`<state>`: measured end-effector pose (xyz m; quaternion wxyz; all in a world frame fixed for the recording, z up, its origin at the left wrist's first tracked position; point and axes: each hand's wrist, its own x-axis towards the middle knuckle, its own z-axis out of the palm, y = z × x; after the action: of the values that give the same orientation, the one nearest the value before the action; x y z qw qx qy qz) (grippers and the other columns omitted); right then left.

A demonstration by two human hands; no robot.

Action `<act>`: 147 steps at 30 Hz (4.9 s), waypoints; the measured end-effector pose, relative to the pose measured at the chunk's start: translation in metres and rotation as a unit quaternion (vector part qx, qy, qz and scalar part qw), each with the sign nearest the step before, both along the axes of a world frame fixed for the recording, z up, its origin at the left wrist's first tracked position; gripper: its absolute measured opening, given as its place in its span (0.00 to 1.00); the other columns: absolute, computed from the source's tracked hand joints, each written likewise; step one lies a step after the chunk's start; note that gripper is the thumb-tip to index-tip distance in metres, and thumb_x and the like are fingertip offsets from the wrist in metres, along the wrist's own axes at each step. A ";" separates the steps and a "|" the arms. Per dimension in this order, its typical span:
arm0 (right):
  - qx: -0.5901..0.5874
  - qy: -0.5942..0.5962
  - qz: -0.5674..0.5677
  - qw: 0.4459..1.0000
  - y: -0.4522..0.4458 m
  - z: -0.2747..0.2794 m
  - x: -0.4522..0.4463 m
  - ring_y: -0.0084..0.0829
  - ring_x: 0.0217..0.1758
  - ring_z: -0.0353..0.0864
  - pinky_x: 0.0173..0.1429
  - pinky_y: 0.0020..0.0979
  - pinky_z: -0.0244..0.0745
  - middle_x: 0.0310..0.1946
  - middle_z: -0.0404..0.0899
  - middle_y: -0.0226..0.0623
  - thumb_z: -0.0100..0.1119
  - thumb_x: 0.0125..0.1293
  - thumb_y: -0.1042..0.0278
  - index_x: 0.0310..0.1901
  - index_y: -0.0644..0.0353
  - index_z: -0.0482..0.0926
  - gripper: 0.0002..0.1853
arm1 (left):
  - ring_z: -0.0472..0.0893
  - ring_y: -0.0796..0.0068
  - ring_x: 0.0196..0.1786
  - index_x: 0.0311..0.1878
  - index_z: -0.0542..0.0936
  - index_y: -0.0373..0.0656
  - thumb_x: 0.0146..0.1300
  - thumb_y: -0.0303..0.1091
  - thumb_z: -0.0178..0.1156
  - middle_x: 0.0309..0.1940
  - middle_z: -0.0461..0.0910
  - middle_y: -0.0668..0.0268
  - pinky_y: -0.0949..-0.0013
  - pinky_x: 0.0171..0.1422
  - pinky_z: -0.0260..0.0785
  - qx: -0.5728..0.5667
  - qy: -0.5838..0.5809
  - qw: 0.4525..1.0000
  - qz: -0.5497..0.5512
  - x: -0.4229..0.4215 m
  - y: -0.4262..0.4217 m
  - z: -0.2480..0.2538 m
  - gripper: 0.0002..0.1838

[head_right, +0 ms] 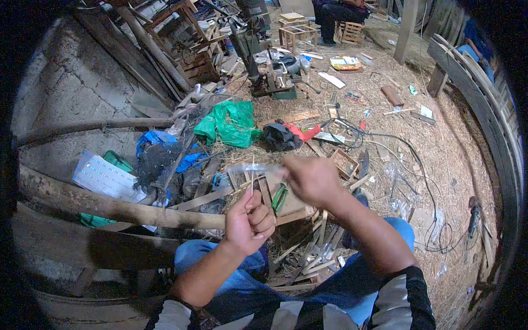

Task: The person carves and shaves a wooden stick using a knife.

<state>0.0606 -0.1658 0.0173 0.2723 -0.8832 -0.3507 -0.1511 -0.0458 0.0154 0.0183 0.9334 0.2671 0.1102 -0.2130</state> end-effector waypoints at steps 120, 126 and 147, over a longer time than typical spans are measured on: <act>-0.029 0.022 0.067 0.997 -0.002 0.005 -0.012 0.48 0.25 0.80 0.26 0.47 0.70 0.23 0.79 0.40 0.49 0.73 0.46 0.35 0.53 0.72 0.18 | 0.47 0.81 0.13 0.24 0.59 0.55 0.77 0.62 0.36 0.11 0.47 0.76 0.73 0.15 0.45 -0.002 0.019 0.997 -0.075 -0.008 -0.005 -0.007 0.27; -0.012 0.030 -0.031 0.999 -0.014 -0.004 0.017 0.50 0.26 0.79 0.26 0.49 0.69 0.23 0.79 0.43 0.47 0.74 0.44 0.35 0.53 0.72 0.20 | 0.48 0.81 0.14 0.24 0.58 0.54 0.77 0.61 0.36 0.12 0.47 0.77 0.73 0.16 0.45 -0.052 0.013 0.995 -0.081 -0.010 -0.003 -0.007 0.28; -0.028 0.010 0.067 0.997 0.004 0.009 -0.030 0.45 0.23 0.79 0.25 0.45 0.70 0.21 0.75 0.38 0.53 0.71 0.50 0.35 0.55 0.72 0.16 | 0.56 0.89 0.19 0.40 0.69 0.48 0.80 0.41 0.44 0.21 0.60 0.78 0.81 0.19 0.49 0.318 -0.088 0.928 0.173 -0.010 -0.021 -0.015 0.11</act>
<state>0.0304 -0.1616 0.0261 0.2604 -0.8664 -0.4105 -0.1137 -0.0555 -0.0058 0.0037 0.8279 0.5442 0.1341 0.0220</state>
